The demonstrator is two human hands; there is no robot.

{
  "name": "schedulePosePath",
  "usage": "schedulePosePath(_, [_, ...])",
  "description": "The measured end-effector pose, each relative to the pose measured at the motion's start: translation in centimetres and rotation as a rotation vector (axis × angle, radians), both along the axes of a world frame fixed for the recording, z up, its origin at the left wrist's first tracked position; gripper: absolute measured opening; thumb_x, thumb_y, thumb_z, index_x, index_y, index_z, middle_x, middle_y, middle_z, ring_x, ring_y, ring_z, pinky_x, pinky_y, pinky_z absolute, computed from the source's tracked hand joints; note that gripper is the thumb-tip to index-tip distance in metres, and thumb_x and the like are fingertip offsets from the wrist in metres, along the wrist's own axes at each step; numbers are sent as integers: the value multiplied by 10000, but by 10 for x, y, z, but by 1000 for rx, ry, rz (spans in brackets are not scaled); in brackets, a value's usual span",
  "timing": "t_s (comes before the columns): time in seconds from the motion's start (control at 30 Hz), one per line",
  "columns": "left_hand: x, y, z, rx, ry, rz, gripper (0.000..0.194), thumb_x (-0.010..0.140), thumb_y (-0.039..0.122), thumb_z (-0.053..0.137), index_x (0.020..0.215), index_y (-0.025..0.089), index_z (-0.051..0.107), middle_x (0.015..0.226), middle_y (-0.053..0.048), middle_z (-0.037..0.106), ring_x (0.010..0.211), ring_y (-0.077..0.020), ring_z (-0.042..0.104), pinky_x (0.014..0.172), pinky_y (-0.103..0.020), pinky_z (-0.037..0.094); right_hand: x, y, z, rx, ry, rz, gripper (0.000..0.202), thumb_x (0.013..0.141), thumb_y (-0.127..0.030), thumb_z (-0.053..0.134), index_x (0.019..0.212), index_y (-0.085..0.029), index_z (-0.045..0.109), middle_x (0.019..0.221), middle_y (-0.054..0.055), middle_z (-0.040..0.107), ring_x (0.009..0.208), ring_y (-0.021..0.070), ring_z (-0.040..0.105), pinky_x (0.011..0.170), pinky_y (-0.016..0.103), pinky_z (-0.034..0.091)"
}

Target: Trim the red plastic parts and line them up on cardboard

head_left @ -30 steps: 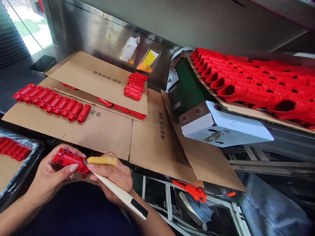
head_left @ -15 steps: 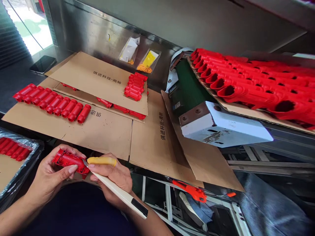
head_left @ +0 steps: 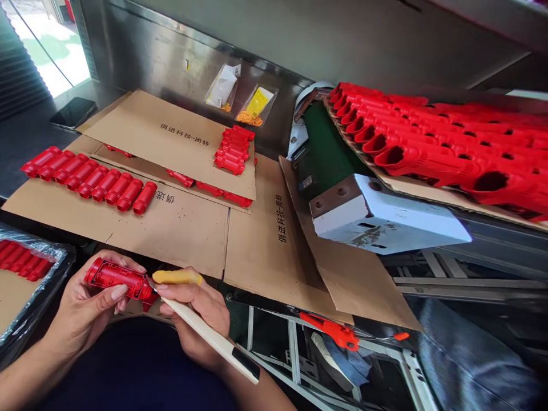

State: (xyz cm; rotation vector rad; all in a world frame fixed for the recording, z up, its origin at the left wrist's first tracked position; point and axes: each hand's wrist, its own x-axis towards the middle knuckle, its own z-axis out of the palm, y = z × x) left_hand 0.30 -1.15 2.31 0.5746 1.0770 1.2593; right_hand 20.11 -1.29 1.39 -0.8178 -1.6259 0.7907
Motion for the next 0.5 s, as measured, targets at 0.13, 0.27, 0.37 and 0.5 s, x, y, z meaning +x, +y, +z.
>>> schedulePosePath(0.13, [-1,1,-3,16,31,9,431,702,351,1027,1008,217,755,990,-55,822,619,-101,675,525,-149,543,7,10,-4,-51,-10,114,148,1084,-278,668,1202,-197,705,1122,109,836,946,194,817,853,322,675])
schedulePosePath(0.27, [-4,7,-6,76,-11,-31,571,740,404,1002,1170,252,659,771,-7,793,438,-119,636,403,-172,513,14,22,-5,308,-229,144,243,1048,-99,663,1289,-136,668,1135,169,821,1033,241,783,867,383,673])
schedulePosePath(0.37, [-4,12,-4,63,-16,-71,557,787,446,967,1162,232,616,624,16,730,399,-125,609,371,-163,490,17,23,-5,443,-391,169,327,1025,-45,667,1351,-67,652,1182,218,802,999,254,751,838,392,674])
schedulePosePath(0.5, [-4,14,-2,16,-36,-123,455,854,421,918,1148,215,638,623,22,709,401,-104,590,371,-148,481,15,22,-6,380,-304,155,281,1052,-77,643,1331,-107,661,1186,189,814,1034,234,764,869,384,671])
